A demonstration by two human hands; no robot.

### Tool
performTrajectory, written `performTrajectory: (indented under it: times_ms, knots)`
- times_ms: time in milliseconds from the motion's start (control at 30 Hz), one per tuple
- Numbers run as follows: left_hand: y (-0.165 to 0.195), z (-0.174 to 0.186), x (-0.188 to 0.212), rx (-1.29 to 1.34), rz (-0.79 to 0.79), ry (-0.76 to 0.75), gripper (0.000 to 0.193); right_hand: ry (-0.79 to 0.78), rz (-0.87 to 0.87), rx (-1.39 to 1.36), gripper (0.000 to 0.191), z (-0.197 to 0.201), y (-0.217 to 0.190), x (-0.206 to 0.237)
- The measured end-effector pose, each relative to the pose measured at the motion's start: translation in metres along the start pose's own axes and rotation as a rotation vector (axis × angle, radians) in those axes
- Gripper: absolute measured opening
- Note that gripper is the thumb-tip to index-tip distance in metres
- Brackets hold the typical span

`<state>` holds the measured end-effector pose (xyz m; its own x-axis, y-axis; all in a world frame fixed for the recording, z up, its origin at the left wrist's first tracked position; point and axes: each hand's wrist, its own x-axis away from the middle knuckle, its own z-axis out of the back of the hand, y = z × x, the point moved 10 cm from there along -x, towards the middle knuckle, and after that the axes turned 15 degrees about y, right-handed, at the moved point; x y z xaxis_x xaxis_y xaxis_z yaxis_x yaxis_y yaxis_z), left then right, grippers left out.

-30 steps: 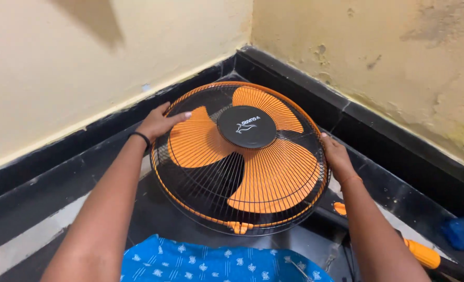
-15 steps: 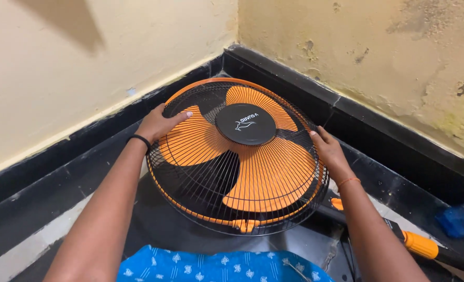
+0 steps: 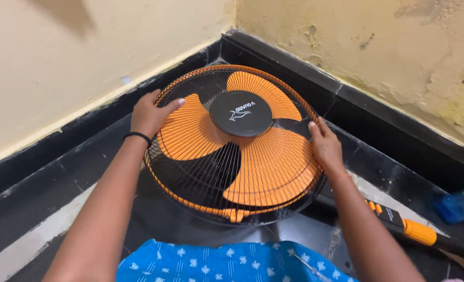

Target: The person reassembles an electric fan by attaching the front grille to the fan head and securing it with a plastic ring. They then wipe the fan stand and base with a cloth.

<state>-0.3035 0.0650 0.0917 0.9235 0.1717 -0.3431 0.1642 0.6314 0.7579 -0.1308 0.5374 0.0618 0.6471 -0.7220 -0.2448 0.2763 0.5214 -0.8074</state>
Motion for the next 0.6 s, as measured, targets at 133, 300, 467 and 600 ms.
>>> performTrajectory:
  times_ms: [133,300,467,600]
  knots:
    - [0.013,0.004,0.006,-0.015,-0.099,0.028,0.086,0.002,0.032,0.071,0.065,0.006,-0.007,-0.001]
    - [0.005,0.046,0.029,0.359,0.023,0.136,0.074,0.013,0.029,0.024,0.057,0.014,0.000,-0.003]
    - [0.055,0.085,0.140,0.547,-0.028,0.428,0.043,0.140,-0.128,-0.192,0.053,0.039,0.050,0.028]
    - [0.162,0.028,0.288,0.833,-0.415,-0.084,0.021,0.246,0.019,-0.031,0.050,0.086,0.101,0.087]
